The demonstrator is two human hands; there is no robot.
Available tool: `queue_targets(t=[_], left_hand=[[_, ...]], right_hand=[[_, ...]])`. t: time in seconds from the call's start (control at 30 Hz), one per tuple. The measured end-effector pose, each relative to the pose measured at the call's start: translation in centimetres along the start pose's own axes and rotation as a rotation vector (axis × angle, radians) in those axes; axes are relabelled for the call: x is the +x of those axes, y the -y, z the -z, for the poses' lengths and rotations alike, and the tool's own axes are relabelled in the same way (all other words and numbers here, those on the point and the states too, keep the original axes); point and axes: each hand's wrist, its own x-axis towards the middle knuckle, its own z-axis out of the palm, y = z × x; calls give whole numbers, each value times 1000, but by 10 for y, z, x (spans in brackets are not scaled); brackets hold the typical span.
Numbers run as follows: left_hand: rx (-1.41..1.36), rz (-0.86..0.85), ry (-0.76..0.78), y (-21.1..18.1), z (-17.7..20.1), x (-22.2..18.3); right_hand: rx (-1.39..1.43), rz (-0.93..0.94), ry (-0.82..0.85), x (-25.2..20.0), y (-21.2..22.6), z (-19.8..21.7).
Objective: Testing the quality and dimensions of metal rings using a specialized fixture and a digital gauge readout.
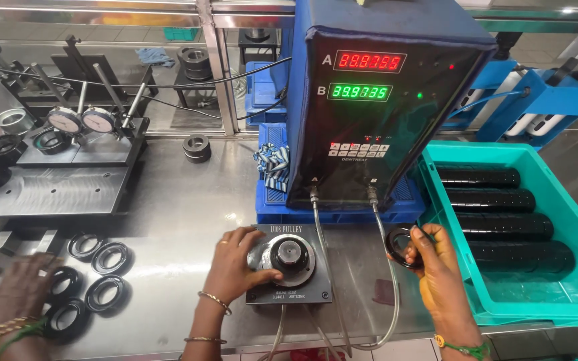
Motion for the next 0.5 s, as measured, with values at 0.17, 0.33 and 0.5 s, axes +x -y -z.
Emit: queue_targets(t=[0.17, 0.33, 0.5], left_hand=[[-4, -30, -11, -41, -17, 5], [-98, -37, -37, -42, -25, 11], [-149, -37, -237, -53, 8, 23]], right_hand=[[-46, -12, 56, 2, -12, -15], [-153, 131, 231, 12, -43, -22], [-384, 211, 297, 5, -55, -68]])
